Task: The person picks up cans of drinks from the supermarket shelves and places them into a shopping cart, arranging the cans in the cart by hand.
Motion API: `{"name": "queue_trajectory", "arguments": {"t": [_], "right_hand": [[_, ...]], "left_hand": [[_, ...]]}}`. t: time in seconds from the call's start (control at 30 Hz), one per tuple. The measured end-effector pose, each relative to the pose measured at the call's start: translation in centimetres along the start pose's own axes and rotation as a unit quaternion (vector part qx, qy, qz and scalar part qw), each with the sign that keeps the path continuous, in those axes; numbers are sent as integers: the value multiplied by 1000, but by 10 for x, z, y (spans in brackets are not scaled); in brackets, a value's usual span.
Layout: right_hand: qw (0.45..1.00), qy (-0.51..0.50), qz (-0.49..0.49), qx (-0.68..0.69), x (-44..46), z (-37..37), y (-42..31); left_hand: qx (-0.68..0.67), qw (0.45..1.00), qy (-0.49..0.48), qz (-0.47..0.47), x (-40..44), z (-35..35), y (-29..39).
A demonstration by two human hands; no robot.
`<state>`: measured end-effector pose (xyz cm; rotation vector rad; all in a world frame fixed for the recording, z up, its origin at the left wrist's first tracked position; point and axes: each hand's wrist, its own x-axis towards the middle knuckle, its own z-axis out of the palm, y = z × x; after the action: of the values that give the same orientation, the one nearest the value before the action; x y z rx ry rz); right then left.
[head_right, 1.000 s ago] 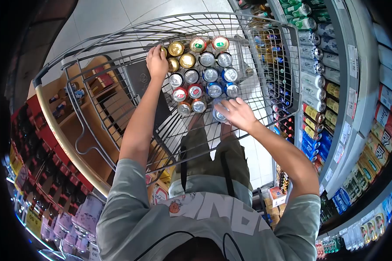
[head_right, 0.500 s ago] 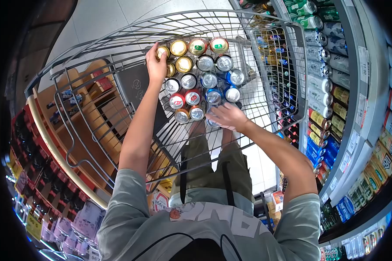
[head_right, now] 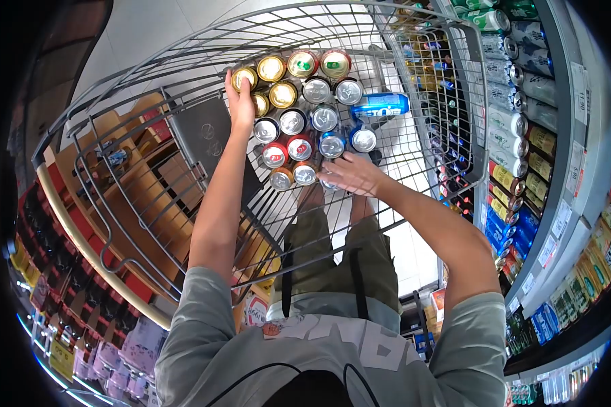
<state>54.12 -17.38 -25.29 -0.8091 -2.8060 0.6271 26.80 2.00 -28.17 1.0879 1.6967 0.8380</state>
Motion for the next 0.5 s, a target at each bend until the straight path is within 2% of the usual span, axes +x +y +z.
{"name": "queue_trajectory", "arguments": {"t": [0.07,0.1,0.23,0.3,0.33,0.37,0.4,0.47,0.5], "right_hand": [[995,-37,37,85,5,-21,-5],[991,-17,39,124,3,-32,-4],[992,21,32,122,-10,-56,2],[982,85,64,157,-19,-66,11],[977,120,102,142,-18,-80,19],[972,101,183,110,-17,-91,28],[950,180,234,101,-25,-81,47],[919,180,345,71,-26,-96,83],[892,147,421,74,-26,-98,94]], "left_hand": [[-19,1000,-3,-3,-3,-1,0],[-27,1000,-10,-7,-4,-2,0],[-38,999,-18,-10,-3,-6,-13],[-31,998,-38,-41,-7,-10,-18],[-32,998,-38,-42,-13,-10,-19],[-19,998,-40,-38,-21,-12,-20],[-5,999,-41,-35,-28,-13,-21],[-6,999,-28,-28,-38,-13,-33],[-52,997,-29,-53,-43,-15,-40]]}}
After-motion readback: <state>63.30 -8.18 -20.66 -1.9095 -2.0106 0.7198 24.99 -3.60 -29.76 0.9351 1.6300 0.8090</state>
